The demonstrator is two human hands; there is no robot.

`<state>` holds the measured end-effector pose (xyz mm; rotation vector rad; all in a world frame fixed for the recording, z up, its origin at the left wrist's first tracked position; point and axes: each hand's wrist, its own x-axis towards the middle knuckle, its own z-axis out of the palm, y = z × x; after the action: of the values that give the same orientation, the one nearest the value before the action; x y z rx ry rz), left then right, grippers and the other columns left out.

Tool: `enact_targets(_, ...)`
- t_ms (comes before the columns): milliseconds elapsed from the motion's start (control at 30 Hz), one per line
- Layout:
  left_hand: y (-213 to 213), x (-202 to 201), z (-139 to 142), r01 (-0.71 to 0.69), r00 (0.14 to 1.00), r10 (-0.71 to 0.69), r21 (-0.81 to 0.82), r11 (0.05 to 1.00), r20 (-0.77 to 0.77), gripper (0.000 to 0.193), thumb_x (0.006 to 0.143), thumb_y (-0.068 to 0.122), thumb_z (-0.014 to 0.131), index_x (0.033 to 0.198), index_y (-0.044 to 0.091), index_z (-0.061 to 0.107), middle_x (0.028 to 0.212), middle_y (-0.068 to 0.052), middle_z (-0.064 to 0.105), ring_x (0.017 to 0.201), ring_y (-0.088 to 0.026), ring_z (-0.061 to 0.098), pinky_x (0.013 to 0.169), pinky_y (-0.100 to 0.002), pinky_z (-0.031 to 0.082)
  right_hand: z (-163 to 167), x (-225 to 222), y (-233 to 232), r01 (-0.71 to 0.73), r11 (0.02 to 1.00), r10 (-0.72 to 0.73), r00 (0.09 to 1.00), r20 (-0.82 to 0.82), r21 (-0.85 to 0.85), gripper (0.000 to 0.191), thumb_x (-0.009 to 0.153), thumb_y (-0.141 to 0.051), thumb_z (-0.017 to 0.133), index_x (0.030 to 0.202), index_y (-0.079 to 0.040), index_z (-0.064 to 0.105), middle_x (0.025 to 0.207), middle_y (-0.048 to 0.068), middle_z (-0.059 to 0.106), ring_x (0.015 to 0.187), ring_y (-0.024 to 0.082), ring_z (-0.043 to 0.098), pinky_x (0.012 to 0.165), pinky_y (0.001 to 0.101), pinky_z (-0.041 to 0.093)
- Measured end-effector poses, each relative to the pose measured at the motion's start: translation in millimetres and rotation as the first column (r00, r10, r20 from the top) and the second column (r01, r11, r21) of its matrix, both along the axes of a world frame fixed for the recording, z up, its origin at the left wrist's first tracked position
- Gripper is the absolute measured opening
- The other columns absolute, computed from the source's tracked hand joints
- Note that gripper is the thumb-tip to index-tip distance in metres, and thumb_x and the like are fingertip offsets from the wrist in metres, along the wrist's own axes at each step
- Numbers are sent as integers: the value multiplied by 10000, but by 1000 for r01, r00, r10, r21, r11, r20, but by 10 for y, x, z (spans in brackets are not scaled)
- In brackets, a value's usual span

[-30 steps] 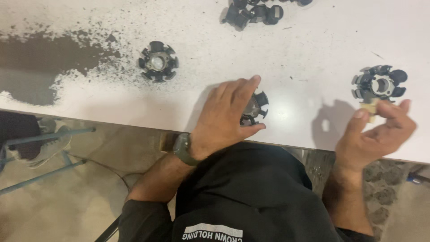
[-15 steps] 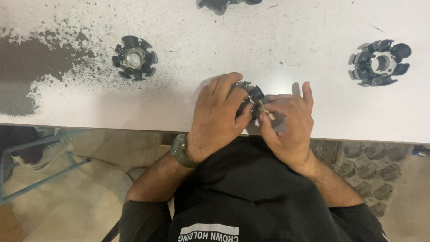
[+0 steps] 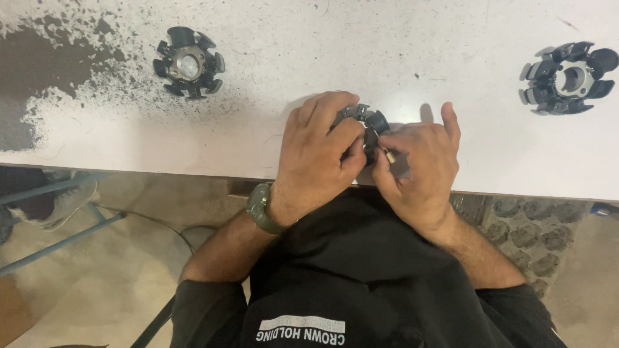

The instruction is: The person sits at a white workbench assembling small black plastic and metal clutch components. They pick up parts one at a time, use a small hand tool to press and fit pieces together, set finished assemblies aside, and later work on larger clutch hub assemblies on the table.

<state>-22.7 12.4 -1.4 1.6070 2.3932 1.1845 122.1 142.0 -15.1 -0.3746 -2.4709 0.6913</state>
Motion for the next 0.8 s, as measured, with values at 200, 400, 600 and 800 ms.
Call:
enact_targets(200, 51, 64, -29, -10, 998, 10, 8, 1000, 62, 139, 908, 127, 757, 995, 88, 656, 1362, -84, 591, 1266, -279, 559, 1033, -454, 433, 26, -30, 7, 4, 999, -4, 1000, 4, -45, 258, 884, 5, 813, 1064, -82, 650, 1011, 52, 676, 1009, 242, 650, 1302, 545, 310)
enact_targets(400, 86, 86, -86, -57, 997, 56, 14, 998, 46, 163, 884, 96, 726, 1005, 40, 633, 1346, -101, 611, 1242, -287, 582, 1034, -469, 433, 23, 11, 12, 11, 998, -10, 1000, 14, -60, 265, 884, 19, 787, 1085, -73, 640, 1062, 71, 685, 1074, 267, 654, 1298, 539, 327)
enact_targets(600, 95, 108, -135, -81, 997, 80, 45, 996, 24, 174, 867, 70, 689, 1018, 12, 626, 1332, -132, 616, 1217, -302, 611, 1038, -472, 447, -19, 18, -8, -28, 998, 24, 998, -63, -56, 267, 902, 38, 789, 1089, -67, 631, 1095, 85, 683, 1133, 273, 658, 1291, 553, 322)
enact_targets(800, 109, 129, -193, -104, 994, 105, 57, 993, -16, 136, 895, 50, 675, 1013, 7, 623, 1317, -139, 628, 1218, -292, 624, 1032, -453, 459, -56, -2, -38, -15, 999, 17, 998, -62, 44, 301, 867, 63, 799, 1091, -58, 638, 1058, 82, 667, 1115, 290, 650, 1263, 565, 333)
